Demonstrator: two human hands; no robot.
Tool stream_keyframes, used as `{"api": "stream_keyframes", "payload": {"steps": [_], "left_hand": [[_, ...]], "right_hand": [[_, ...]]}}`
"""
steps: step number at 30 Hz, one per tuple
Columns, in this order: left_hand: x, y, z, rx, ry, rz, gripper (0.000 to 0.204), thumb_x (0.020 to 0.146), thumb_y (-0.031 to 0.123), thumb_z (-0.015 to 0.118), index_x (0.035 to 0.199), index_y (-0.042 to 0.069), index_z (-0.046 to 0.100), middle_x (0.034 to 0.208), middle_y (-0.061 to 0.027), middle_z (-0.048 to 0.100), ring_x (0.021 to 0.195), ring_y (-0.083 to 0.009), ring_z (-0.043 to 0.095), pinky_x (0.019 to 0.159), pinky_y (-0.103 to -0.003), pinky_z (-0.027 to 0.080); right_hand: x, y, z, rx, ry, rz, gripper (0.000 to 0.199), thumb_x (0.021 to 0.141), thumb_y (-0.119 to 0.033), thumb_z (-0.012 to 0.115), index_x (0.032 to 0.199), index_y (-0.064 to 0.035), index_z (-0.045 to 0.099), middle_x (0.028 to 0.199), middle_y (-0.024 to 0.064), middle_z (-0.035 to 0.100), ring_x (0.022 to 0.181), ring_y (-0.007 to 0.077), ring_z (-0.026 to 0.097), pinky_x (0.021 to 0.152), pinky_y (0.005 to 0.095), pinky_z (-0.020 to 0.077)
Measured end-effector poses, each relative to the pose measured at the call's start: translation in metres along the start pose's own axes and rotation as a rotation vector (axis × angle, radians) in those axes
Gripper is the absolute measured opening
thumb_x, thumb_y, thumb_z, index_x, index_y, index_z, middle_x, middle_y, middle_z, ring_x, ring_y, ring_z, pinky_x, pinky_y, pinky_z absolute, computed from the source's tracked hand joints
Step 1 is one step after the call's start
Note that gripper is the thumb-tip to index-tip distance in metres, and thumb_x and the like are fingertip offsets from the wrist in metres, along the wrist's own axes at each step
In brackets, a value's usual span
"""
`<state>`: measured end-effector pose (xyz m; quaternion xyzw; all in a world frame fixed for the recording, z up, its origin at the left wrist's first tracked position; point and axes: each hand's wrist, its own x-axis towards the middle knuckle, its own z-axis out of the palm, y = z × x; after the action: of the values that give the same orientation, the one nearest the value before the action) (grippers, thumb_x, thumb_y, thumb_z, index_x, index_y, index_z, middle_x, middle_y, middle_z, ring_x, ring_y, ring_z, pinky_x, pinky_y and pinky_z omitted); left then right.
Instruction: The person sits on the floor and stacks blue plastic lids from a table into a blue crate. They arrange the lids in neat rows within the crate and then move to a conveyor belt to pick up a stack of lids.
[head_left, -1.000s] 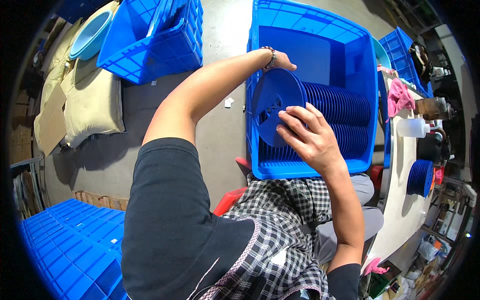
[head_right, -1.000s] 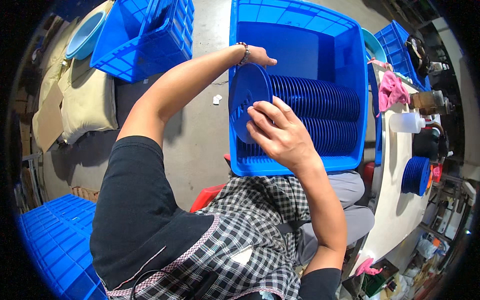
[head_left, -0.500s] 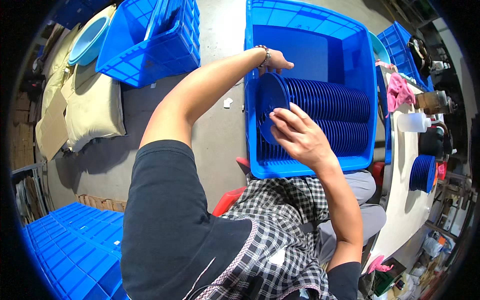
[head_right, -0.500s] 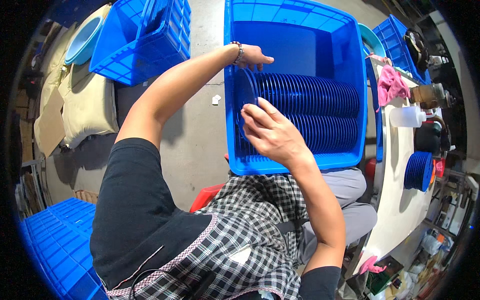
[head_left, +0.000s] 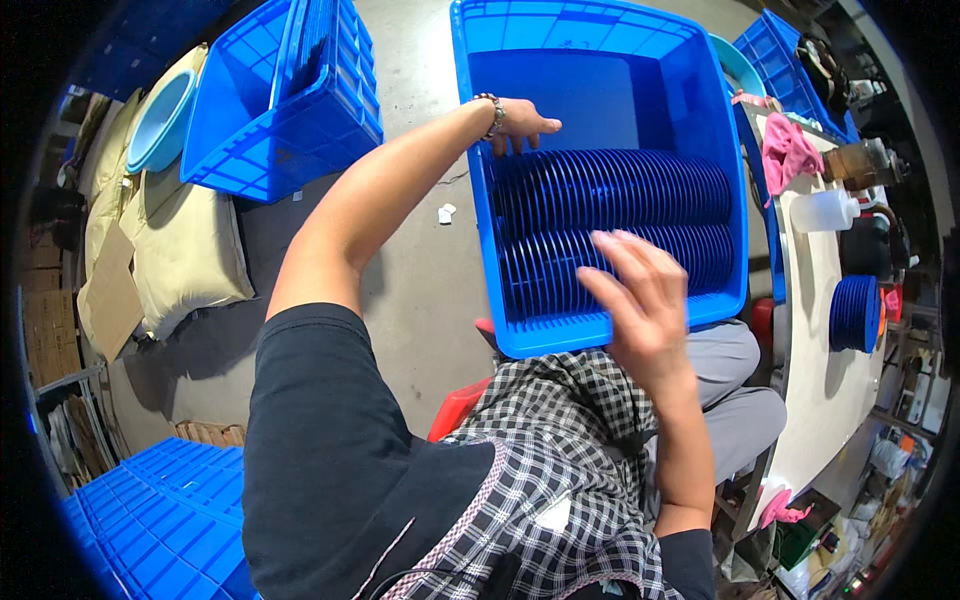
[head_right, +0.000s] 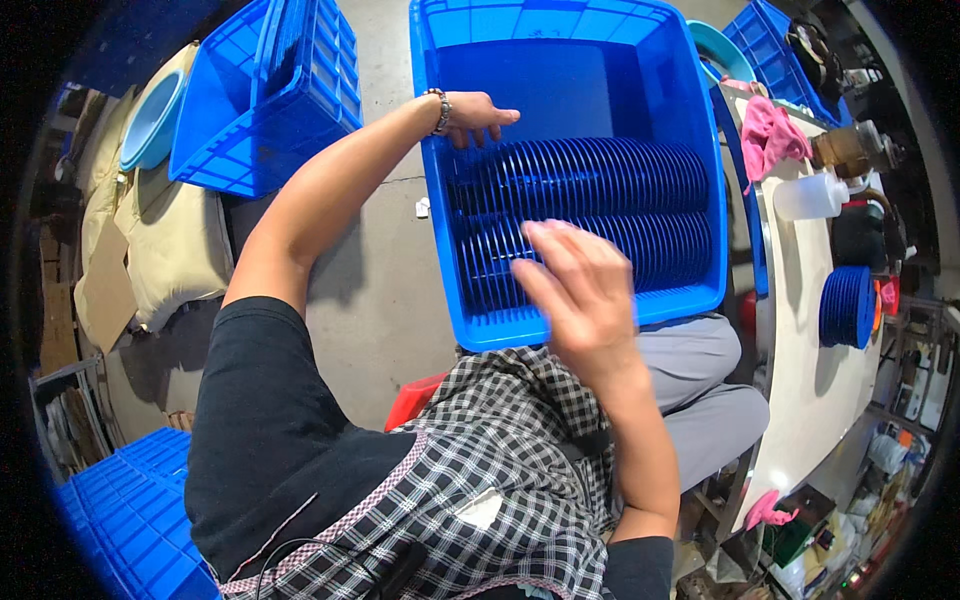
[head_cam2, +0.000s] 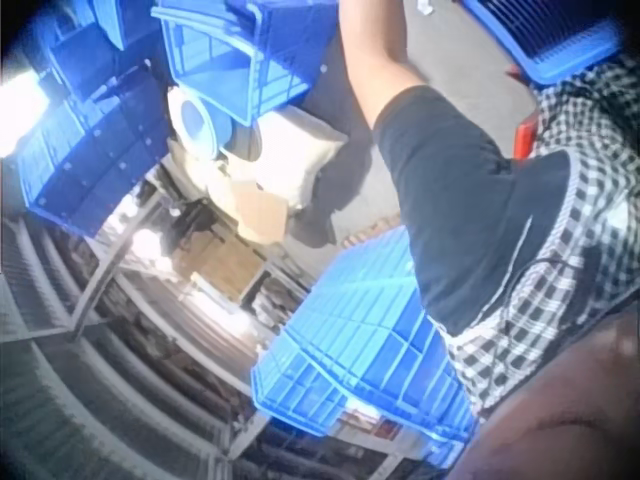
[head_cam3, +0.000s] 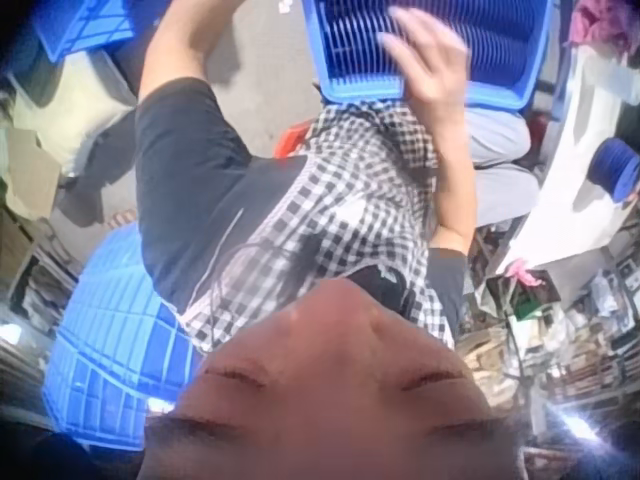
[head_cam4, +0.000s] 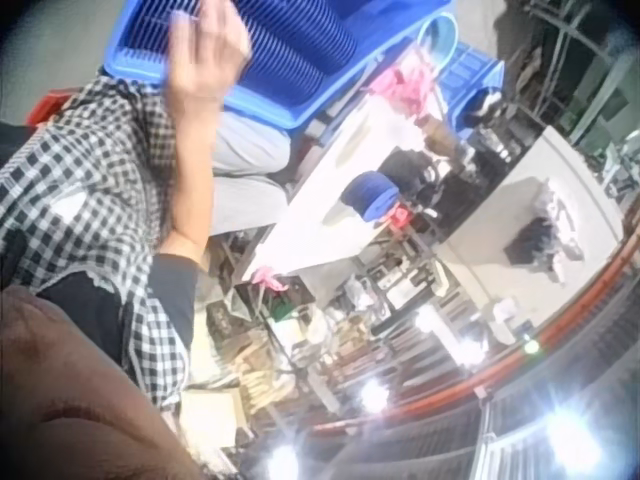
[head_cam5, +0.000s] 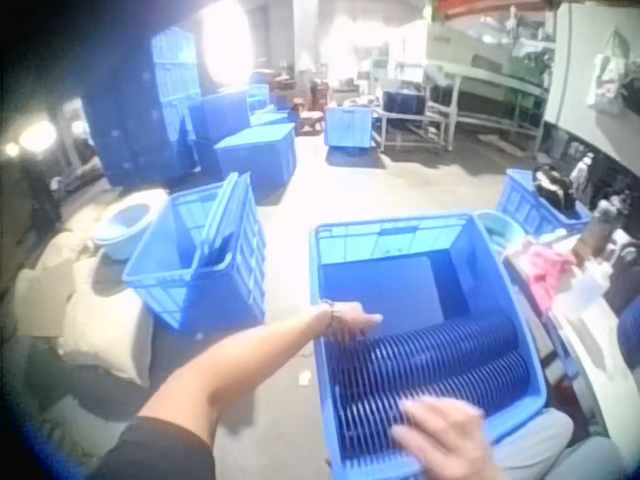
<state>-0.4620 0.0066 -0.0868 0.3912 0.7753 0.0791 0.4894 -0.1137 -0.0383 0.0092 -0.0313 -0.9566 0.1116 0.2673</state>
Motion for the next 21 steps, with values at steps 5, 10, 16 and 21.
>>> {"api": "stream_keyframes", "payload": {"steps": [5,10,16,21], "left_hand": [[0.001,0.013,0.005,0.112,0.079,0.008,0.074,0.107,0.061,0.046,0.136,-0.003,0.068,0.133,-0.0334,0.066,0.124,-0.0477,0.066,0.099,-0.055,0.058],[-0.016,0.02,0.019,0.561,0.198,-0.021,0.072,0.11,0.06,0.039,0.124,-0.002,0.075,0.123,-0.0254,0.073,0.119,-0.0385,0.069,0.098,-0.054,0.056],[-0.087,0.047,0.07,0.952,0.277,-0.085,0.077,0.112,0.059,0.025,0.137,0.0,0.067,0.122,-0.0258,0.073,0.13,-0.0409,0.063,0.119,-0.078,-0.006],[-0.05,0.0,0.105,0.546,0.465,-0.01,0.097,0.105,0.073,0.024,0.167,0.0,0.015,0.165,-0.04,0.024,0.155,-0.0551,0.022,0.124,-0.07,0.006]], "right_hand": [[-0.092,0.03,-0.051,0.23,0.084,0.576,0.037,0.079,0.016,0.056,0.106,0.0001,0.075,0.129,0.0132,0.071,0.122,0.0325,0.063,0.104,0.0409,0.0499],[-0.145,0.04,-0.076,0.284,0.126,0.77,0.034,0.084,0.016,0.055,0.107,0.0011,0.075,0.122,0.0126,0.074,0.114,0.0263,0.066,0.094,0.0355,0.053],[-0.169,0.048,-0.076,0.32,0.213,0.774,0.032,0.087,0.016,0.055,0.107,0.0015,0.075,0.115,0.0121,0.076,0.109,0.0249,0.068,0.094,0.0339,0.0527],[-0.176,0.049,-0.062,0.412,0.247,0.789,0.032,0.088,0.017,0.055,0.108,0.0017,0.075,0.115,0.0123,0.076,0.108,0.0247,0.069,0.094,0.0343,0.0531]]}}
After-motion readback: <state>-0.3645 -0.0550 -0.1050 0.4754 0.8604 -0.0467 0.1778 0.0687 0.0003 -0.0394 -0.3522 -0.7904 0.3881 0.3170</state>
